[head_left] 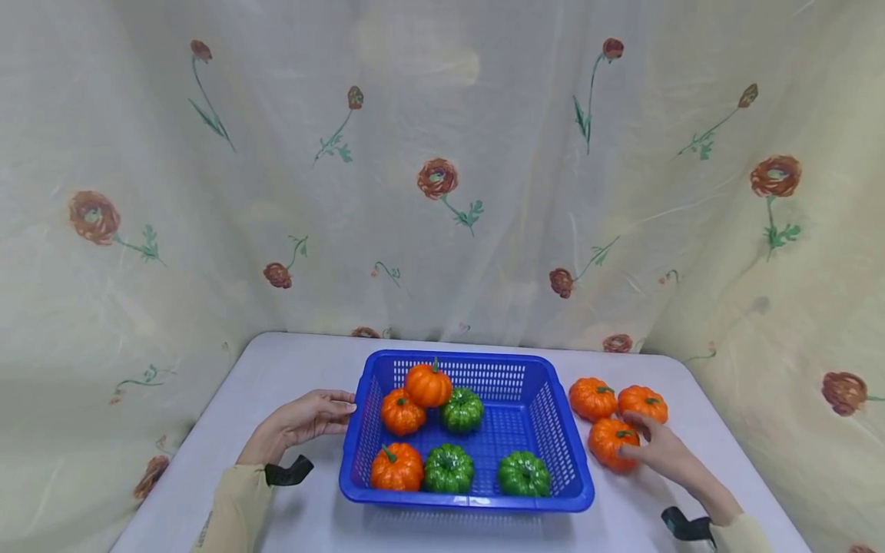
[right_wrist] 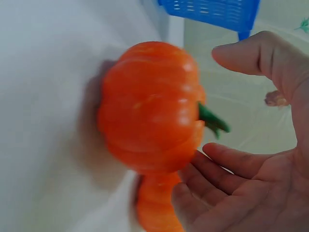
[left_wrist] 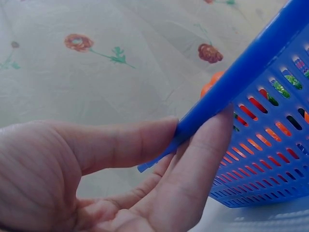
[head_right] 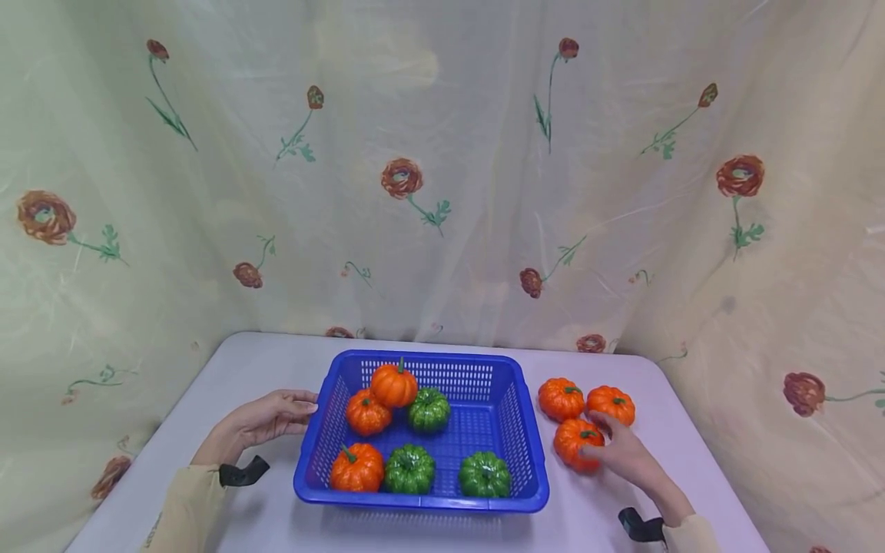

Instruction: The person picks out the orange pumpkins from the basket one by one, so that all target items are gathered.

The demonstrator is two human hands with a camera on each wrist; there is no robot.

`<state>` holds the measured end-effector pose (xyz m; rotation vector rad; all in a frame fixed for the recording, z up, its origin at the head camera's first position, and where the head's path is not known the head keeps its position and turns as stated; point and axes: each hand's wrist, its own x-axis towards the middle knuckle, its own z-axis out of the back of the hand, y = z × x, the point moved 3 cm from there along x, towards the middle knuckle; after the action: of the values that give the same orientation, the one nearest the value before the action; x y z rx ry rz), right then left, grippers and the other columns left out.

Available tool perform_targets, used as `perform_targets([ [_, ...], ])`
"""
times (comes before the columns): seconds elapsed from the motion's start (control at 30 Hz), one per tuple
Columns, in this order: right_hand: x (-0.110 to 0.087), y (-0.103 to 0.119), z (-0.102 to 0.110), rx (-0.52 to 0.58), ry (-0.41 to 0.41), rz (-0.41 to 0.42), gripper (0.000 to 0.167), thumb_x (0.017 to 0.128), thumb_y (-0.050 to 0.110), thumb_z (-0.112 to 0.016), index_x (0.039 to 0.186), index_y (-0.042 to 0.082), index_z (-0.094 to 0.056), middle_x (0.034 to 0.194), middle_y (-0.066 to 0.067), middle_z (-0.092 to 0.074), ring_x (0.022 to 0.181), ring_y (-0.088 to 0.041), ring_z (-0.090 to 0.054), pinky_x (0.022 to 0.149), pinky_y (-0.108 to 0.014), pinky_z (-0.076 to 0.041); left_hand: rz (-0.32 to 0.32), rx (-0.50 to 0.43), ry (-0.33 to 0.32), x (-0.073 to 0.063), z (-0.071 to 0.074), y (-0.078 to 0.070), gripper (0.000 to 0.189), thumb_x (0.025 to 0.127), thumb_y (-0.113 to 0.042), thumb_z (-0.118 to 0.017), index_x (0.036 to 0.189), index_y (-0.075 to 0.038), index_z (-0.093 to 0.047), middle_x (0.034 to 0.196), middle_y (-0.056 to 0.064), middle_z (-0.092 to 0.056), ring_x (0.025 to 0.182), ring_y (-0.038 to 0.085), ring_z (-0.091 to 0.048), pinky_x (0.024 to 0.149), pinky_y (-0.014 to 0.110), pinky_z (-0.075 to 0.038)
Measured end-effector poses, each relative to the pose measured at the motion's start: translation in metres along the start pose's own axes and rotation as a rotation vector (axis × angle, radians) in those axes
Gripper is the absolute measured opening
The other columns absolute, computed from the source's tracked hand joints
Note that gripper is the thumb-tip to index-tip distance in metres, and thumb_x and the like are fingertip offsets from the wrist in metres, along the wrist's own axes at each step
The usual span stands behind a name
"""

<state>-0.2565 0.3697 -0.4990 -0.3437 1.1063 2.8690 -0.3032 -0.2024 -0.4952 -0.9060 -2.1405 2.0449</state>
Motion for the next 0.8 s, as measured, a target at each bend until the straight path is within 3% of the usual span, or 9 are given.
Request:
perform_targets([
  [0.23,-0.007,0.033,0.013,-0.033,-0.06,0.1,0.081,0.089,0.036,-0.066,0.143,-0.012,-0.029,0.144,-0.036,-0.034,0.13,-0.053,-0.035,0.101,-0.064,-0.04,-0.021,-0.013,0.033,-0.004,-0.001,0.001,0.041,0.095,-0.01,-0.058,0.129,0.01,-0.046,0.102,0.009,-0.067,0.091,0.018,-0.066,0.085,0.032,-0.058],
  [0.47,-0.007,0.086,0.017,-0.063,-0.097,0.241,0.077,0.088,0.04,-0.067,0.142,-0.005,-0.036,0.141,-0.031,-0.043,0.129,-0.05,-0.041,0.1,-0.062,-0.043,-0.023,-0.002,0.028,-0.004,0.001,-0.002,0.043,0.095,-0.01,-0.058,0.131,0.011,-0.044,0.103,0.01,-0.067,0.091,0.018,-0.066,0.084,0.032,-0.058],
  [0.6,-0.002,0.121,0.009,-0.08,-0.092,0.288,0.074,0.087,0.038,-0.068,0.141,-0.003,-0.04,0.14,-0.028,-0.047,0.127,-0.048,-0.045,0.1,-0.061,-0.043,-0.024,-0.003,0.032,-0.005,0.0,-0.004,0.044,0.096,-0.01,-0.056,0.132,0.011,-0.042,0.104,0.009,-0.067,0.092,0.017,-0.066,0.085,0.032,-0.058],
  [0.8,0.013,0.159,-0.016,-0.026,-0.009,0.352,0.077,0.083,0.037,-0.073,0.139,-0.006,-0.042,0.139,-0.029,-0.047,0.129,-0.046,-0.044,0.107,-0.057,-0.038,-0.01,0.0,0.012,-0.001,-0.001,-0.002,0.042,0.096,-0.011,-0.058,0.131,0.009,-0.045,0.102,0.008,-0.066,0.091,0.017,-0.064,0.086,0.032,-0.058],
])
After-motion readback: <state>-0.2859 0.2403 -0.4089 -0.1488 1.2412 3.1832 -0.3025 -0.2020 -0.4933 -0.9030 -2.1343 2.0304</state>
